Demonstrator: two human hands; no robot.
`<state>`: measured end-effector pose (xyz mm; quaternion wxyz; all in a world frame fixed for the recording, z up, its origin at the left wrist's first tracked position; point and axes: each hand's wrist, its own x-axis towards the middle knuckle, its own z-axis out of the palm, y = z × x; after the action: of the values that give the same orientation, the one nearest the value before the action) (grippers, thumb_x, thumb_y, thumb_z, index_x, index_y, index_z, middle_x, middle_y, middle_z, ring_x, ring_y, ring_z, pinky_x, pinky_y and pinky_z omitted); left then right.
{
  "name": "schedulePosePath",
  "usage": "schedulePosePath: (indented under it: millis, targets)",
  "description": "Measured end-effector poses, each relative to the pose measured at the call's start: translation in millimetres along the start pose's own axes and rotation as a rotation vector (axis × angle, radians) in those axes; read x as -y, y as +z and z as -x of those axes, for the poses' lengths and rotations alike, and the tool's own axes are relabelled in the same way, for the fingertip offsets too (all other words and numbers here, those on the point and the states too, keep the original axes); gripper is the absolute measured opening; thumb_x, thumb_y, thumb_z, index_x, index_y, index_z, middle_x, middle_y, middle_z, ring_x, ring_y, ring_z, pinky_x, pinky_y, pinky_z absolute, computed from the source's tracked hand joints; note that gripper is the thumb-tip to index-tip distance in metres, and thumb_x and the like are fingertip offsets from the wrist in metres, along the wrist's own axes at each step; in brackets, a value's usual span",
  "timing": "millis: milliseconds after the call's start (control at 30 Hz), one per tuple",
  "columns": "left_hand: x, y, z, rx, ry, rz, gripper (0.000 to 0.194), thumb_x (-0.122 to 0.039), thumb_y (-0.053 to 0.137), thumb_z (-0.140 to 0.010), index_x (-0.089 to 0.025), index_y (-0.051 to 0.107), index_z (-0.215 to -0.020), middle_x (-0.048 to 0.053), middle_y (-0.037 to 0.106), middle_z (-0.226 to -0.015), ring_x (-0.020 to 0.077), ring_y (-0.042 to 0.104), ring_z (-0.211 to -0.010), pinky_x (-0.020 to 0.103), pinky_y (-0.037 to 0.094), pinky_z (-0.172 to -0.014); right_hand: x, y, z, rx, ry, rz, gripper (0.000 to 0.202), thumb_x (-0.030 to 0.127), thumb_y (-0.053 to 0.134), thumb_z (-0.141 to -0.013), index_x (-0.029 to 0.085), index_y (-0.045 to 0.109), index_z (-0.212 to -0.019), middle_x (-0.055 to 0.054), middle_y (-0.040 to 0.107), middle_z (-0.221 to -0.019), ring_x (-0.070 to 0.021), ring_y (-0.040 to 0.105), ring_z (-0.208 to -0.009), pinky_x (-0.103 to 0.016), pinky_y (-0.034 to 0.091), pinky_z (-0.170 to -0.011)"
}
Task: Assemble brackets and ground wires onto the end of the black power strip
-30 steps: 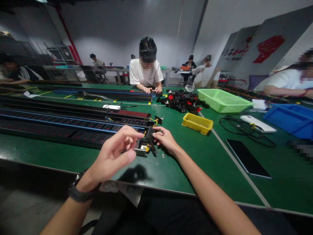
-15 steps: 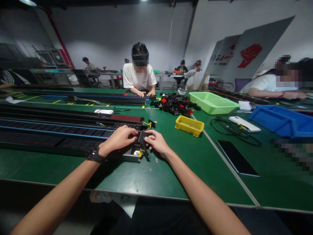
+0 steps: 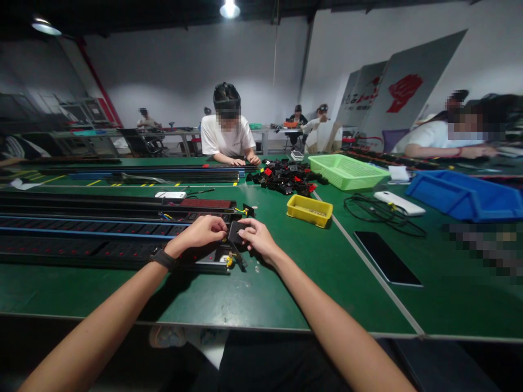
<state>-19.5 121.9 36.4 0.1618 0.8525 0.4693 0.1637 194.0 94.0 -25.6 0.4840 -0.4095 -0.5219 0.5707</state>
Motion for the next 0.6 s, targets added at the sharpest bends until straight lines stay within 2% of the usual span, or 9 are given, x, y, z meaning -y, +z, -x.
schedulePosePath:
  millis: [167, 300, 600]
  targets:
    - [-0.5, -2.4, 2.8, -0.013, 0.008, -0.034, 0.015, -0.025, 0.062, -0.078, -0.021, 0.074, -0.085, 0.003, 0.076, -0.081, 0.0186, 0.067, -0.073, 0.025, 0.044, -0.065, 7.6, -9.8, 0.4, -0.059, -0.020, -0.049, 0.052, 0.041, 0.081, -0.068, 0.020, 0.063, -0.112, 0.005, 0.060, -0.066, -0.0097, 0.051, -0.054, -0.017, 0.035, -0.042]
    - [-2.2, -2.7, 9.0, -0.033, 0.011, -0.061, 0.012, -0.028, 0.059, -0.083, -0.022, 0.069, -0.087, 0.002, 0.074, -0.082, 0.0185, 0.066, -0.072, 0.026, 0.043, -0.066, 12.1, -17.5, 0.8, -0.092, -0.029, -0.053, 0.052, 0.039, 0.081, -0.068, 0.020, 0.064, -0.113, 0.005, 0.059, -0.067, -0.0097, 0.051, -0.054, -0.017, 0.035, -0.042]
    - [-0.2, 2.3, 9.2, -0.051, 0.018, -0.058, 0.016, -0.030, 0.052, -0.090, -0.023, 0.067, -0.088, 0.003, 0.071, -0.080, 0.0193, 0.064, -0.071, 0.028, 0.041, -0.066, 12.7, -20.7, -0.6, -0.116, -0.035, -0.066, 0.052, 0.039, 0.081, -0.067, 0.020, 0.064, -0.112, 0.004, 0.061, -0.067, -0.0106, 0.052, -0.055, -0.017, 0.035, -0.043]
